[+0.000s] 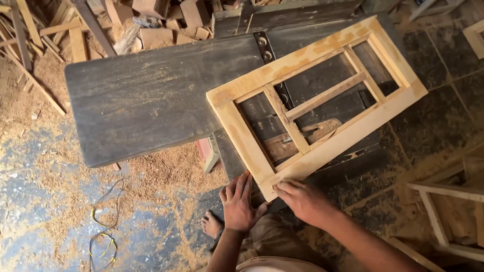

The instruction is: The recorder is sanding and inspecting a wooden window frame in a workshop environment.

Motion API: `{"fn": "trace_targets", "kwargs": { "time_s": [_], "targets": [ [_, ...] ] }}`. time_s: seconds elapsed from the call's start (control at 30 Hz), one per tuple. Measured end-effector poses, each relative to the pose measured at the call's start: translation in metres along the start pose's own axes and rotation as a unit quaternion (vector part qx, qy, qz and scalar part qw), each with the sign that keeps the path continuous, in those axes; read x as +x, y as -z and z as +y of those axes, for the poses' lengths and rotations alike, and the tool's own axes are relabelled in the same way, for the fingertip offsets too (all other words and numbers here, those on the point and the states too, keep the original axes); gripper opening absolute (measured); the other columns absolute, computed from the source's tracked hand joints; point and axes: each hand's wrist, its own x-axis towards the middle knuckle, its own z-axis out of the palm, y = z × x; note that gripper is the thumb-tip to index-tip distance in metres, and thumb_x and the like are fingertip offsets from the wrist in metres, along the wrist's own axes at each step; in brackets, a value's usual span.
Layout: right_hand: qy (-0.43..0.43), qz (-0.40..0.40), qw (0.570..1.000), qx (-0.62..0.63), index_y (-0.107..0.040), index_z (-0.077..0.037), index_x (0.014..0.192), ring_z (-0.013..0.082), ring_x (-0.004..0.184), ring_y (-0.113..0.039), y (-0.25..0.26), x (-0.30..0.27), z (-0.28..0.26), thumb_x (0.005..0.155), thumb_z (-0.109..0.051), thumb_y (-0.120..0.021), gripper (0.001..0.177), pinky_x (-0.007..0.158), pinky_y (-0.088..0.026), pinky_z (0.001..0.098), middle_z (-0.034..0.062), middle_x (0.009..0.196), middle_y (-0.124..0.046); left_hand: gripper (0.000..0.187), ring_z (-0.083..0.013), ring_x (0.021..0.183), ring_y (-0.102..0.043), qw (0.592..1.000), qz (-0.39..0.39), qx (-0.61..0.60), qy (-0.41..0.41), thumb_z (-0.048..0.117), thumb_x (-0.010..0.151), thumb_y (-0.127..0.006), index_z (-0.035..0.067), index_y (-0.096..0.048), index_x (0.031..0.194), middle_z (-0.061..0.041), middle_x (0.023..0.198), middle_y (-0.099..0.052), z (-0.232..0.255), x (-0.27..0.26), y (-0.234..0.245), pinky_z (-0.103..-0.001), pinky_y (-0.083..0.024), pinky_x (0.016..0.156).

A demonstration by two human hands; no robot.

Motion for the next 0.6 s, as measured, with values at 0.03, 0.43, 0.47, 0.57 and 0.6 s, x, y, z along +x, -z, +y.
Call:
{"fn": "trace_targets", "kwargs": {
  "time_s": [0.03, 0.43, 0.47, 0.57, 0.6],
  "targets": [
    [-0.004, 0.006, 1.000, -0.002, -0.064, 0.004, 0.129, 0.0341, 0.129, -0.060, -0.001, -0.002, 0.007, 0.086, 0.007, -0.059, 0.042, 0.113, -0.047, 0.0410, 0.0196, 0.138, -0.061, 0.100, -0.0353, 0.133, -0.043, 1.000, 0.000, 0.002, -0.008, 0.055, 0.066, -0.082, 0.005, -0.049, 0.145, -0.009, 0.151, -0.046, -0.001, 0.001, 0.004, -0.058, -0.028, 0.110],
    [-0.206, -0.025, 0.978, 0.034, -0.053, 0.012, 0.135, 0.0390, 0.120, -0.057, 0.000, 0.033, -0.063, 0.089, 0.001, -0.054, 0.047, 0.104, -0.049, 0.0445, 0.0274, 0.132, -0.056, 0.098, -0.0342, 0.132, -0.044, 1.000, -0.002, -0.010, 0.001, 0.056, 0.068, -0.081, 0.006, -0.048, 0.146, -0.009, 0.151, -0.047, 0.001, -0.002, 0.005, -0.057, -0.029, 0.109],
    [-0.185, -0.026, 0.980, 0.070, -0.055, 0.007, 0.135, 0.0391, 0.121, -0.057, 0.002, 0.024, -0.067, 0.089, 0.000, -0.053, 0.047, 0.104, -0.048, 0.0451, 0.0241, 0.129, -0.058, 0.098, -0.0341, 0.132, -0.043, 1.000, -0.017, -0.014, 0.009, 0.056, 0.068, -0.081, 0.007, -0.048, 0.146, -0.008, 0.151, -0.047, 0.003, -0.004, 0.008, -0.057, -0.029, 0.109],
    [-0.139, -0.026, 0.985, 0.094, -0.059, 0.002, 0.135, 0.0392, 0.123, -0.055, 0.027, 0.015, -0.061, 0.090, -0.004, -0.052, 0.046, 0.103, -0.047, 0.0453, 0.0210, 0.130, -0.059, 0.099, -0.0351, 0.134, -0.041, 0.999, -0.027, -0.005, 0.016, 0.055, 0.066, -0.083, 0.009, -0.047, 0.147, -0.008, 0.153, -0.045, -0.005, 0.013, 0.003, -0.059, -0.027, 0.107],
    [-0.124, -0.033, 0.987, 0.095, -0.059, 0.002, 0.134, 0.0390, 0.125, -0.055, 0.034, 0.011, -0.059, 0.091, -0.007, -0.053, 0.045, 0.101, -0.047, 0.0449, 0.0211, 0.133, -0.058, 0.101, -0.0363, 0.136, -0.040, 0.999, -0.041, 0.007, 0.020, 0.055, 0.065, -0.084, 0.010, -0.047, 0.147, -0.008, 0.155, -0.044, -0.011, 0.017, -0.002, -0.061, -0.026, 0.105]
  ]
}}
